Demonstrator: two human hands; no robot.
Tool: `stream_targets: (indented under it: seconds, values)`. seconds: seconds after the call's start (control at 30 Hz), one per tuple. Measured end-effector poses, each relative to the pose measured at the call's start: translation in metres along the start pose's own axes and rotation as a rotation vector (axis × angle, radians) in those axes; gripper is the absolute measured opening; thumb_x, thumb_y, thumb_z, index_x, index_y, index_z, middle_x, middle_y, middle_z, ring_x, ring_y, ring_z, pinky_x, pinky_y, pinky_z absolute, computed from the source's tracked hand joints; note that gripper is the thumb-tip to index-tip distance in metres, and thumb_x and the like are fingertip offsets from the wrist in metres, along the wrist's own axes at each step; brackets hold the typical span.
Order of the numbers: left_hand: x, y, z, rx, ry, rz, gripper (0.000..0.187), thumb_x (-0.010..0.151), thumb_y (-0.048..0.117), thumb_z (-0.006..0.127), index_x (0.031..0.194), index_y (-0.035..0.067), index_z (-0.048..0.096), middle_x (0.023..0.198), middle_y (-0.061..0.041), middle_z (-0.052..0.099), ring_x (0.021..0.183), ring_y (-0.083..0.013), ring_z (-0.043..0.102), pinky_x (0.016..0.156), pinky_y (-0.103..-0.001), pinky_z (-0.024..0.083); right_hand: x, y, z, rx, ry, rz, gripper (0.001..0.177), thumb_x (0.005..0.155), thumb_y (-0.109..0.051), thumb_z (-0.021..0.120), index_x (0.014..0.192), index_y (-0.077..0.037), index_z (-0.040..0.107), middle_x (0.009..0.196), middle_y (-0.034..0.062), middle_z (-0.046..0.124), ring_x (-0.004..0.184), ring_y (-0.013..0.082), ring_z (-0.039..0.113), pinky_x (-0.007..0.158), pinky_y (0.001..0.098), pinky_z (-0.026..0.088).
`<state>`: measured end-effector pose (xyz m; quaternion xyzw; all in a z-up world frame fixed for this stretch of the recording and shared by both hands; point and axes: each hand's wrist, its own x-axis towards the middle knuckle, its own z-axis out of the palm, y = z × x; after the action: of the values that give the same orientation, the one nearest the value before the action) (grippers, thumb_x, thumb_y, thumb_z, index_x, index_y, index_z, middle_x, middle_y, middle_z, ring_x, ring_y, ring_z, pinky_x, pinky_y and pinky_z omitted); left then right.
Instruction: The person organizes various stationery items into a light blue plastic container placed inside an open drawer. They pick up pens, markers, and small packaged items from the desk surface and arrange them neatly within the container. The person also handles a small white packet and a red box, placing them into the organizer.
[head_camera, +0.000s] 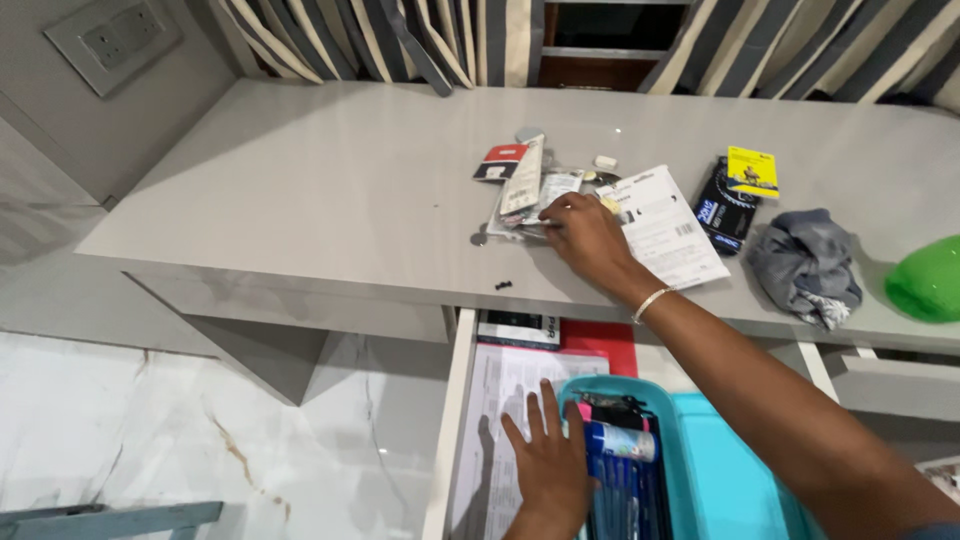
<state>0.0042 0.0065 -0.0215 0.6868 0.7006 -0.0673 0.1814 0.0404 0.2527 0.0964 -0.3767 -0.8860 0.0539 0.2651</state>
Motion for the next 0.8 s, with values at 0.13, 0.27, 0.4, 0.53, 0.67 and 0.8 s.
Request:
stream_targets:
  seconds: [0.13,0.27,0.4,0.53,0.67,0.8]
  values:
    - [0.010,0.001,0.007,-0.004,-0.065,0.009,0.112,0.081,0.058,0.081,0.162,0.010,0.020,0.168,-0.029,-0.011,0.155,-0.0469,-0.002,0.113,-0.078,0.005,0.019,0.001,0.010,-0.009,-0.037,0.079,0.037,0.089,-0.016,0.073,0.125,-0.011,0.071,0.129,0.0118,0.066,0.122,0.0336,0.061,0.104,0.0455,0.051]
    - [0.015,0.003,0.013,-0.038,-0.048,0.007,0.111,0.079,0.059,0.081,0.162,0.013,0.022,0.169,-0.027,-0.012,0.156,-0.0458,-0.004,0.113,-0.078,0.004,0.021,-0.020,0.006,-0.005,-0.110,0.105,0.077,0.079,-0.028,0.083,0.145,-0.013,0.048,0.144,0.0244,0.045,0.125,0.0433,0.053,0.098,0.0510,0.048]
    - [0.018,0.002,0.012,-0.054,-0.088,0.042,0.111,0.079,0.059,0.081,0.162,0.011,0.025,0.169,-0.028,-0.010,0.156,-0.0456,-0.003,0.113,-0.079,0.005,0.041,-0.028,0.006,-0.260,-0.368,0.081,0.090,0.080,-0.020,0.077,0.156,-0.036,0.032,0.161,0.0258,0.019,0.126,0.0507,0.050,0.095,0.0511,0.053]
    - [0.012,0.004,0.013,-0.040,-0.035,0.033,0.110,0.077,0.060,0.082,0.160,0.011,0.029,0.168,-0.028,-0.008,0.155,-0.0463,-0.002,0.113,-0.079,0.004,0.064,-0.014,0.018,-0.464,-0.572,0.005,0.089,0.080,-0.011,0.073,0.156,-0.037,0.034,0.166,0.0225,0.020,0.123,0.0479,0.058,0.089,0.0472,0.060]
    - [0.011,0.001,0.013,-0.054,0.011,0.040,0.107,0.077,0.058,0.083,0.158,0.009,0.034,0.168,-0.029,-0.006,0.154,-0.0473,-0.001,0.112,-0.078,0.004,0.067,0.000,0.017,-0.433,-0.457,-0.129,0.068,0.084,-0.016,0.073,0.145,-0.033,0.051,0.154,0.0218,0.043,0.115,0.0435,0.065,0.088,0.0478,0.058]
    - [0.011,0.004,0.015,-0.054,0.018,0.058,0.106,0.076,0.056,0.084,0.157,0.008,0.035,0.168,-0.029,-0.005,0.154,-0.0471,0.000,0.113,-0.077,0.004,0.061,0.009,0.000,-0.541,-0.287,-0.267,0.053,0.086,-0.012,0.068,0.137,-0.028,0.062,0.135,0.0114,0.066,0.107,0.0372,0.070,0.079,0.0465,0.060]
